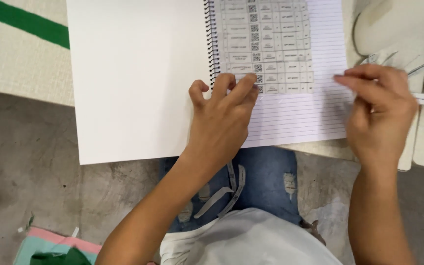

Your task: A person is applying glue to a spiral notebook and sticking small paper labels onto the pages for record-keeping.

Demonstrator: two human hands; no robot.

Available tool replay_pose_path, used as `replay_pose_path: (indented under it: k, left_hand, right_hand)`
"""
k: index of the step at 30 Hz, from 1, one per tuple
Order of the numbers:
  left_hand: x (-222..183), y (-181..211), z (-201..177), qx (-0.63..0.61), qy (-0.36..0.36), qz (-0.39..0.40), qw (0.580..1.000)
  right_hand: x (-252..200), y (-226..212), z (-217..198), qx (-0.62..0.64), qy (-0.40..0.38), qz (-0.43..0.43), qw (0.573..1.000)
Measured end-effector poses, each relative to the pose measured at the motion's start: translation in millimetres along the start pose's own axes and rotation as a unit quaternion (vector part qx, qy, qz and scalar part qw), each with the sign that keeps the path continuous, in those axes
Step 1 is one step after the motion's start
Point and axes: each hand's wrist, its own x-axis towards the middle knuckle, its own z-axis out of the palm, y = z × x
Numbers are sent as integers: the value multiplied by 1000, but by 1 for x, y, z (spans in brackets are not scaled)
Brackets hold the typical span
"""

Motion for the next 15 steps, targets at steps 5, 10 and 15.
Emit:
replay_pose_path:
  k: [5, 10, 15]
  left_hand:
    - [0, -1, 2, -8, -16, 13, 1000]
    - [-2, 0, 3, -3, -23, 11, 1000]
    - [-1, 0, 0, 4, -17, 14, 1000]
  right_hand:
    - [0, -5, 13, -48, -87, 0, 995]
    - [-2, 7, 16, -108, -73, -26, 991]
    - [-1, -3, 16, -148, -59, -40, 986]
